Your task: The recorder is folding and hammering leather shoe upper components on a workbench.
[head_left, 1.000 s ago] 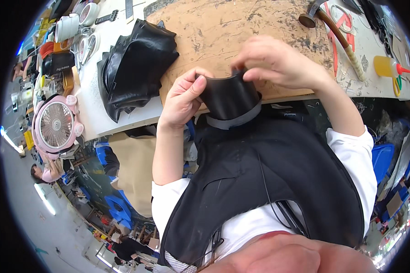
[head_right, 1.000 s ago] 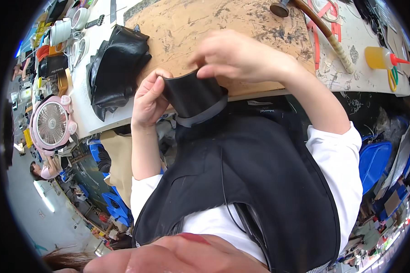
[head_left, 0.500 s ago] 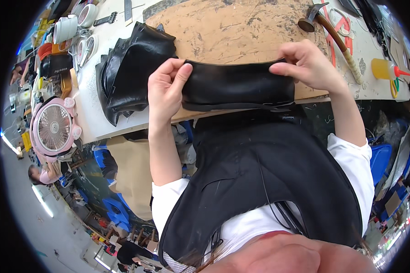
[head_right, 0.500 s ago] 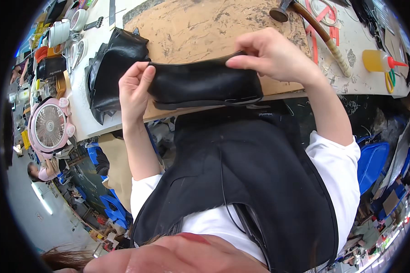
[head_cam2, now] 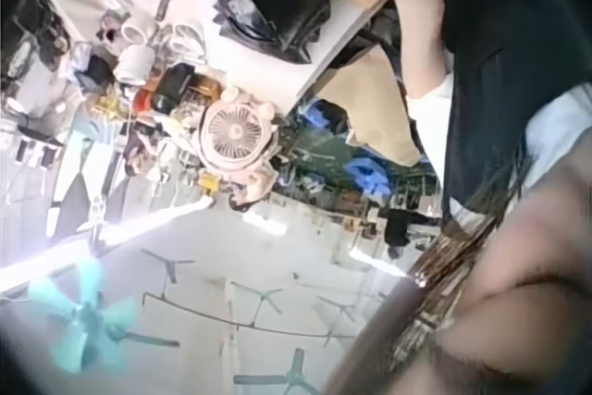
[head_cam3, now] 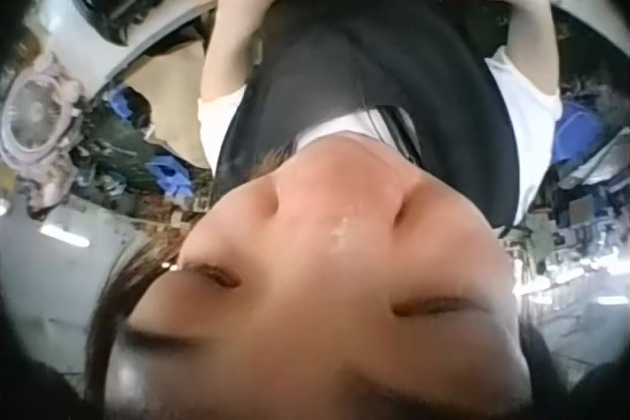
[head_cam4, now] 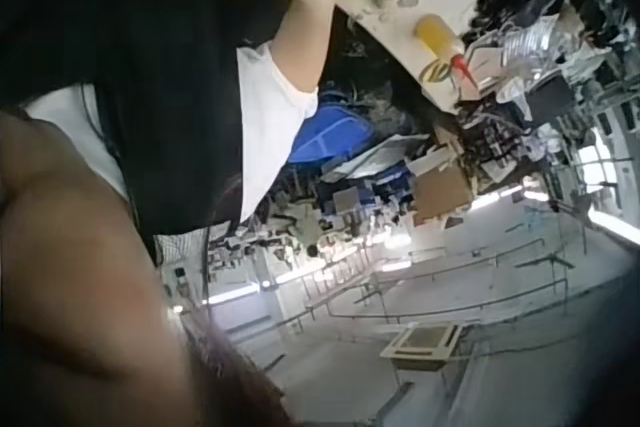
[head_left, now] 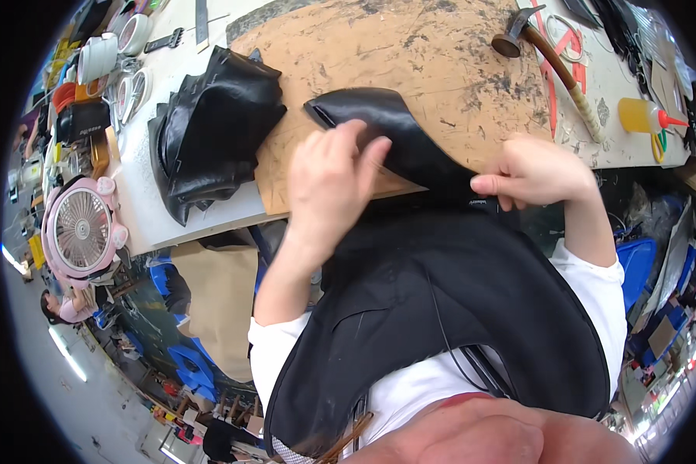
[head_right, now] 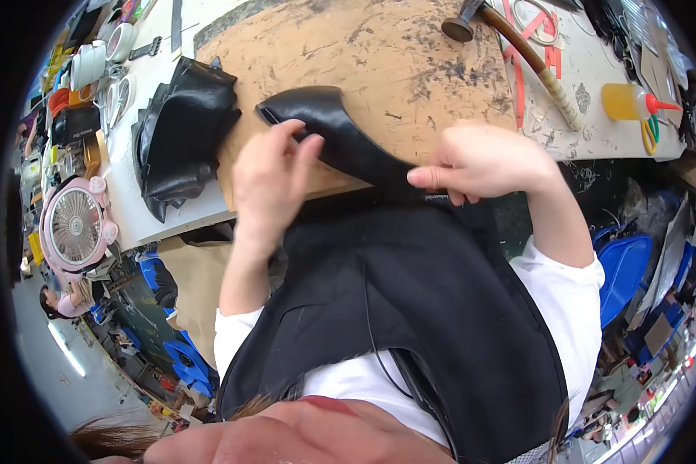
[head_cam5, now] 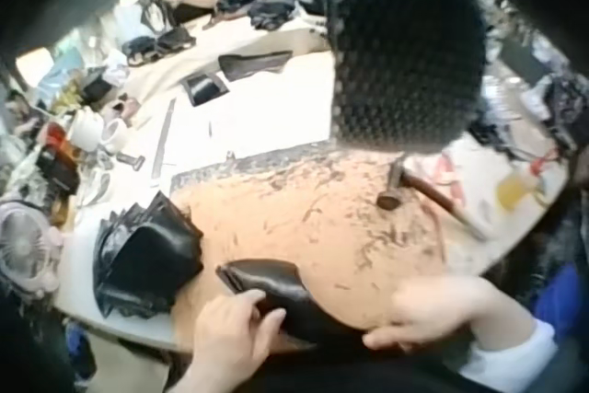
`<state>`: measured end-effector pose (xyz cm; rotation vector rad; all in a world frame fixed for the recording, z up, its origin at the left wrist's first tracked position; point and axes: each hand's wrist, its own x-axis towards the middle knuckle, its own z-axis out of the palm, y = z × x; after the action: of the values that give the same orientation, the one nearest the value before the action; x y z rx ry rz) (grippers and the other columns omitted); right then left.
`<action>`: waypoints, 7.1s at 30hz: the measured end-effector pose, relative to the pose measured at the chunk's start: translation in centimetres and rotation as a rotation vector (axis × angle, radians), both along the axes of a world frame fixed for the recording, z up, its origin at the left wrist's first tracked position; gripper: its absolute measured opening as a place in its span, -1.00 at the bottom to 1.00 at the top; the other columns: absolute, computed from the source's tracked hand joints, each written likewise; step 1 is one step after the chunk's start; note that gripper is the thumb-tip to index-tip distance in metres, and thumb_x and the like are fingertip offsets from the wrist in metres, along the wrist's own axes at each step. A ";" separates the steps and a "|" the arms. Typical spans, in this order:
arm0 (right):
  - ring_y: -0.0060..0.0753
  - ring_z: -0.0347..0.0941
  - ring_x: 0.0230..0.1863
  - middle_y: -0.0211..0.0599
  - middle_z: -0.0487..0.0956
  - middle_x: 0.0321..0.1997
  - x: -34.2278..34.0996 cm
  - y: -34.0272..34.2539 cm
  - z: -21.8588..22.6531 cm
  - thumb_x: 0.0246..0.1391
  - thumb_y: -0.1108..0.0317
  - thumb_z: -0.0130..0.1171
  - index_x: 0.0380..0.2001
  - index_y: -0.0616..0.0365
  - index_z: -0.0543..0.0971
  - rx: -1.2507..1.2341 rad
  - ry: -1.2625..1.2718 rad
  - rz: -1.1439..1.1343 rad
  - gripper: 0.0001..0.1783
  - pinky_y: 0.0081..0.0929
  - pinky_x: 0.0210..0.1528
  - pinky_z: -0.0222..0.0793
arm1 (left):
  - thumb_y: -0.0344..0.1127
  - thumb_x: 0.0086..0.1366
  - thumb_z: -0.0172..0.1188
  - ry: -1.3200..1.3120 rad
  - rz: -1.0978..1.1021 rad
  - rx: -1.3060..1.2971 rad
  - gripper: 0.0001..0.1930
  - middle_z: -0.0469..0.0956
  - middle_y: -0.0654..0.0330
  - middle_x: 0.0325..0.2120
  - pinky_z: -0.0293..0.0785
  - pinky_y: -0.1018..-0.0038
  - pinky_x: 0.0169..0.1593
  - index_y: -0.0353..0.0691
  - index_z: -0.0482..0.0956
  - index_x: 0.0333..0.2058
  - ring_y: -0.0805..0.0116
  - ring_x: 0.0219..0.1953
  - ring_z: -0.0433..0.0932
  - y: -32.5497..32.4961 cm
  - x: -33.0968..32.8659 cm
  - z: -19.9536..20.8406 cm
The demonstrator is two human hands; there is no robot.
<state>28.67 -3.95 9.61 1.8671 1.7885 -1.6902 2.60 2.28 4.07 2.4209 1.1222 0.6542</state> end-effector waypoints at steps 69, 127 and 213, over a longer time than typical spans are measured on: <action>-0.13 0.51 -0.47 -0.15 0.54 -0.56 -3.0 5.1 -3.1 0.00 0.18 0.33 -0.44 0.23 0.51 0.883 -0.250 0.129 -0.68 -0.30 -0.37 0.42 | 0.00 -0.02 0.39 0.046 0.302 0.209 -0.64 0.38 0.22 -0.40 0.15 0.21 -0.01 -0.08 0.45 -0.62 0.17 -0.18 0.35 -0.9 1.4 -4.0; -0.19 0.59 -0.23 -0.08 0.63 -0.27 7.7 8.8 -1.7 0.13 0.20 0.22 -0.05 0.24 0.49 0.913 -0.612 -0.138 -0.60 -0.32 -0.15 0.46 | -0.39 0.13 0.23 0.449 0.279 0.136 -0.64 0.53 0.01 -0.21 0.44 0.24 -0.01 -0.32 0.53 -0.06 -0.02 -0.11 0.51 8.4 -7.6 8.2; -0.35 0.42 -0.36 -0.45 0.48 -0.44 -5.1 0.5 -6.6 -0.05 0.34 0.29 -0.48 0.07 0.52 1.068 -0.328 0.027 -0.87 -0.39 -0.29 0.34 | -0.04 0.05 0.31 0.407 -0.421 0.308 -0.28 0.33 0.27 0.25 0.25 0.36 0.05 -0.12 0.38 0.21 0.28 -0.03 0.35 -2.4 -1.5 -2.4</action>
<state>23.55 -3.49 3.02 2.1599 2.7619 -0.2731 1.13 -0.10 1.67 3.0238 0.6317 0.2117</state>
